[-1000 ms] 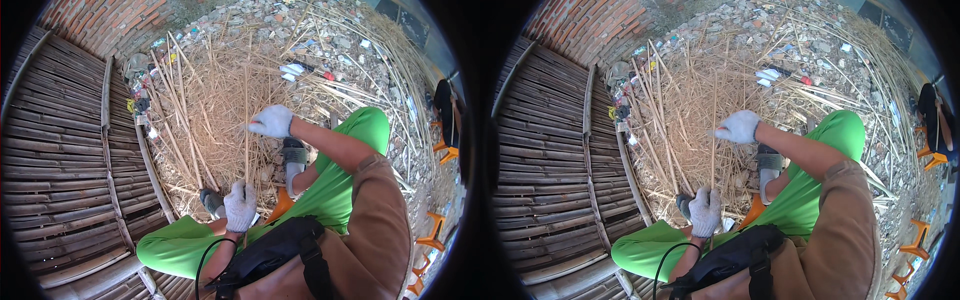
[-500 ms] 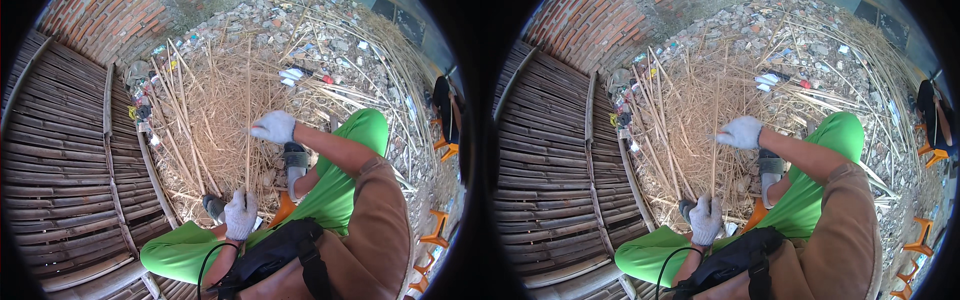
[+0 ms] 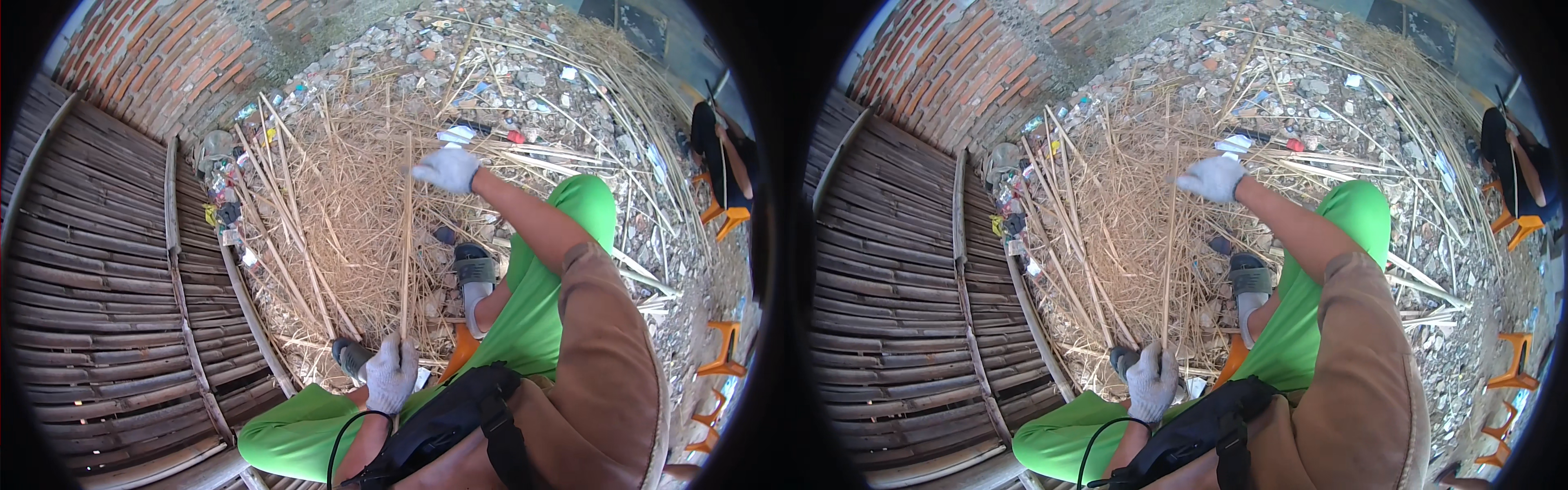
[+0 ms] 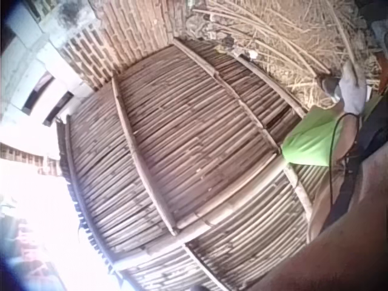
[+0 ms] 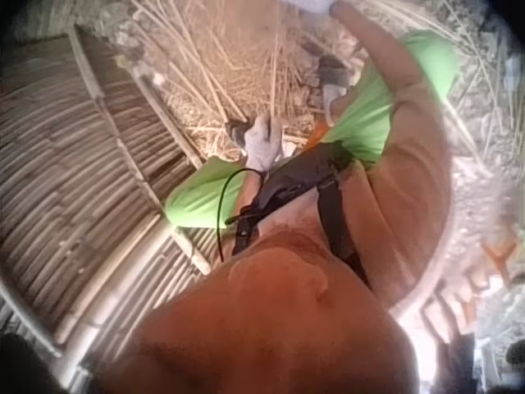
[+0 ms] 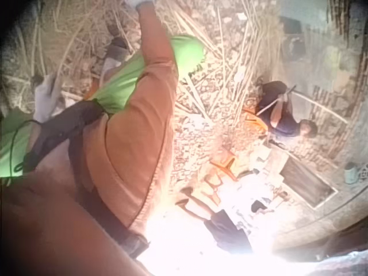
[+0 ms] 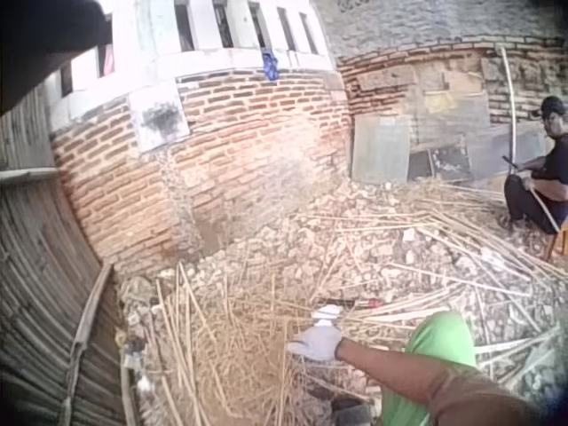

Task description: The person uses a small tool to shave a long bamboo stick while seated, rotating the stick and repeatedly scraping the tool along its surface.

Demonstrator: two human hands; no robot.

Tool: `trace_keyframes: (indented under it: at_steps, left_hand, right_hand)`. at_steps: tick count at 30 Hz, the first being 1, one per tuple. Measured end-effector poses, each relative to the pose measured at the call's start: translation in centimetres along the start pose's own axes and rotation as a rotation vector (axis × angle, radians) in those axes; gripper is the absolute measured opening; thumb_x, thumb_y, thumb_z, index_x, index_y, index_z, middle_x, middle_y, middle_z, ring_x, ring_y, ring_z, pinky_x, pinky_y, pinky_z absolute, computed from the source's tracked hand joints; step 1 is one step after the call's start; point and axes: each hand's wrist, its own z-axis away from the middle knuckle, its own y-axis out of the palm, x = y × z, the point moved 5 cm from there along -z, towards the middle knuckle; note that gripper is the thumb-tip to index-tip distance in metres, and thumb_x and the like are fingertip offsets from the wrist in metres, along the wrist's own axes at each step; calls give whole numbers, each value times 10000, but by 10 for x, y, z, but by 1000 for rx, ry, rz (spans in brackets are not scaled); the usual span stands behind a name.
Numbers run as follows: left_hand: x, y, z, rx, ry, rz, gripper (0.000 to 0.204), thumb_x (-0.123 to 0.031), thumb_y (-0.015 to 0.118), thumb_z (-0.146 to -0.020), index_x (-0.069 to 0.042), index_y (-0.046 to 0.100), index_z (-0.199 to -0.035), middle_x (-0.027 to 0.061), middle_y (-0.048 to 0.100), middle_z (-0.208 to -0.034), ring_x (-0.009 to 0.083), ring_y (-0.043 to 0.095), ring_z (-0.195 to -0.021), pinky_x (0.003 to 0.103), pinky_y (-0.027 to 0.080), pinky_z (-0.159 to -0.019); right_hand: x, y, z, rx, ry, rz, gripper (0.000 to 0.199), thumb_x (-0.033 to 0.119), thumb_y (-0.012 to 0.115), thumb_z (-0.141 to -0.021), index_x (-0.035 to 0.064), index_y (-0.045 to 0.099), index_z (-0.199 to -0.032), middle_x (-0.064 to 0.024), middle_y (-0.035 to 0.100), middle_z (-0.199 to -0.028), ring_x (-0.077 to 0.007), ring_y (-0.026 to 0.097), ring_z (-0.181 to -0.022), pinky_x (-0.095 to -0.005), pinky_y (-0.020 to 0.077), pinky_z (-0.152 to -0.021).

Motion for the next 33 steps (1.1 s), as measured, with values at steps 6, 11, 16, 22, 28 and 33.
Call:
trace_keyframes:
  at_steps: [6, 11, 16, 22, 28, 33]
  left_hand:
    - [7, 6, 28, 27, 53, 52, 208, -153, 688, -1062, -23, 635, -1217, 182, 717, -778, 314, 728, -669, 426, 581, -627]
    - [18, -13, 22, 7, -238, 169, 245, -238, 671, -1078, -6, 696, -1150, 108, 731, -754, 210, 692, -608, 378, 567, -611]
    - [50, -7, 7, 85, -397, 640, 320, -337, 563, -1145, -25, 623, -1185, 73, 685, -733, 145, 622, -511, 307, 489, -454]
    - [54, -7, 3, 52, -483, 1096, 342, -310, 518, -1157, 8, 596, -1255, 88, 640, -739, 172, 524, -445, 294, 435, -405]
    - [53, 8, 2, 91, -626, 1314, 366, -336, 542, -1150, -3, 594, -1292, 103, 660, -794, 173, 533, -469, 291, 441, -414]
    - [45, 13, 5, 199, -625, 1254, 372, -340, 619, -1134, -21, 603, -1325, 79, 686, -860, 130, 562, -526, 263, 431, -438]
  right_hand:
    - [-88, -35, -25, -80, 245, 28, 726, 707, 378, -1085, 145, 798, -1273, -221, 790, -1200, -419, 746, -1138, -503, 556, -1027]
    - [-113, -41, -9, -275, 460, -135, 838, 707, 375, -1090, -18, 745, -1288, -305, 750, -1248, -461, 714, -1204, -520, 523, -1069]
    - [-43, -16, -13, -316, 242, -309, 831, 697, 454, -1074, -53, 720, -1313, -311, 760, -1228, -436, 739, -1177, -486, 542, -1051]
    - [89, -2, 2, -21, 45, -301, 703, 661, 489, -1081, 0, 706, -1183, -291, 762, -1094, -443, 749, -1061, -531, 555, -972]
    - [96, 26, 4, 29, 25, -322, 690, 684, 538, -1063, 21, 707, -1151, -224, 761, -968, -392, 754, -963, -493, 572, -898]
    - [107, 52, 18, 260, 117, -840, 512, 547, 703, -1035, 36, 687, -1065, -49, 666, -783, -160, 657, -650, -347, 523, -605]
